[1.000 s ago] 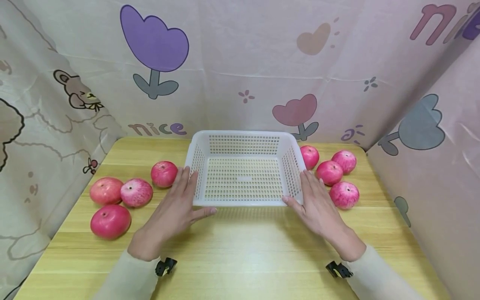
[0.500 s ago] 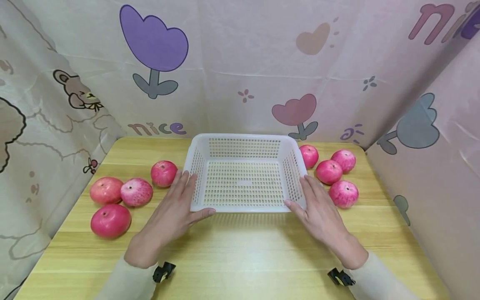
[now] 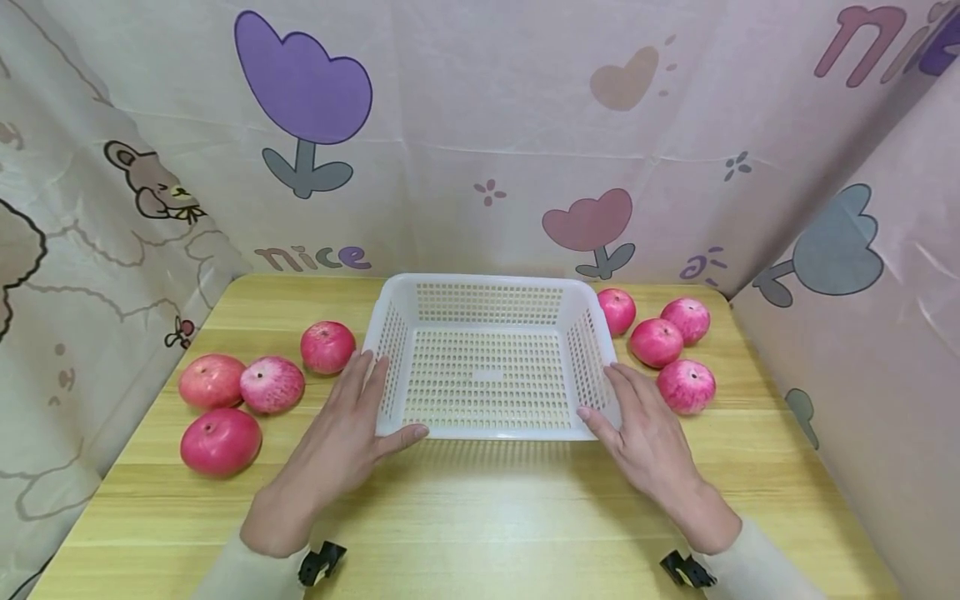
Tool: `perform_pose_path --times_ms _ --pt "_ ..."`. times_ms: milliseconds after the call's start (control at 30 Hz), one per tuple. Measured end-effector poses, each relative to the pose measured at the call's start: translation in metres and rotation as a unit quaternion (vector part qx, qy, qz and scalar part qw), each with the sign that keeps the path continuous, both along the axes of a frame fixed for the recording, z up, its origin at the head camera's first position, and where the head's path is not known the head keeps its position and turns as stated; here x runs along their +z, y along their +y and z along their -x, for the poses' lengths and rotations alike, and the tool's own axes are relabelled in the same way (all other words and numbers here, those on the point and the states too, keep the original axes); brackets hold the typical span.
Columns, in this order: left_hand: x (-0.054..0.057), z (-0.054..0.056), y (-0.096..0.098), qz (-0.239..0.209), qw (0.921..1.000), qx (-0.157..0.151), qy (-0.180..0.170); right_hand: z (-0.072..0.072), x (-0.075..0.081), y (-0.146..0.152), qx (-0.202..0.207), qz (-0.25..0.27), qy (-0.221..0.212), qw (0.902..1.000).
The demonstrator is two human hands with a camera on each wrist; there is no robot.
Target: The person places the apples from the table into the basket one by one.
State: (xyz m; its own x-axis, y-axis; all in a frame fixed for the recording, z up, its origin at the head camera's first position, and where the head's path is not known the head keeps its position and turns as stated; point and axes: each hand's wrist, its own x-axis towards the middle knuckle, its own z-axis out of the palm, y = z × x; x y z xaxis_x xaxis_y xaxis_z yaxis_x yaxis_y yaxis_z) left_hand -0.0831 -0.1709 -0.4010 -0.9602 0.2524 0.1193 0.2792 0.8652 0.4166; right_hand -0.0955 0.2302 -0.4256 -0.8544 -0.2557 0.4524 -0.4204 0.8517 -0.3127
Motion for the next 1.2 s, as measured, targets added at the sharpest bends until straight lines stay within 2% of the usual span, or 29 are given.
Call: perform_pose_path --times_ms 133,333,467,600,733,967,1200 --pt "0.0 -0.007 0.0 0.004 1.0 0.002 0.004 -0.004 -0.003 0.002 0.006 0.01 0.014 0.9998" --pt "0.005 -0.014 0.0 0.013 0.9996 0.013 -0.02 -0.009 -0.005 0.003 0.017 0.015 0.042 0.9988" --pt "0.01 -0.013 -0.002 0.014 0.9992 0.008 -0.036 -0.009 -0.006 0.002 0.025 0.008 0.07 0.9972" --pt "0.014 -0.007 -0.006 0.015 0.9982 -0.006 -0.057 -0.009 -0.006 0.002 0.025 0.001 0.081 0.9964" --pt "0.018 0.0 -0.008 0.032 0.9966 -0.02 -0.073 -0.01 -0.006 0.002 0.022 -0.003 0.076 0.9969" --pt "0.02 0.007 -0.009 0.071 0.9946 -0.016 -0.074 -0.011 -0.005 0.001 0.012 -0.009 0.056 0.9983" --pt "0.014 0.008 -0.009 0.087 0.9936 -0.02 -0.069 -0.014 -0.001 0.001 0.006 -0.012 -0.009 0.9999"
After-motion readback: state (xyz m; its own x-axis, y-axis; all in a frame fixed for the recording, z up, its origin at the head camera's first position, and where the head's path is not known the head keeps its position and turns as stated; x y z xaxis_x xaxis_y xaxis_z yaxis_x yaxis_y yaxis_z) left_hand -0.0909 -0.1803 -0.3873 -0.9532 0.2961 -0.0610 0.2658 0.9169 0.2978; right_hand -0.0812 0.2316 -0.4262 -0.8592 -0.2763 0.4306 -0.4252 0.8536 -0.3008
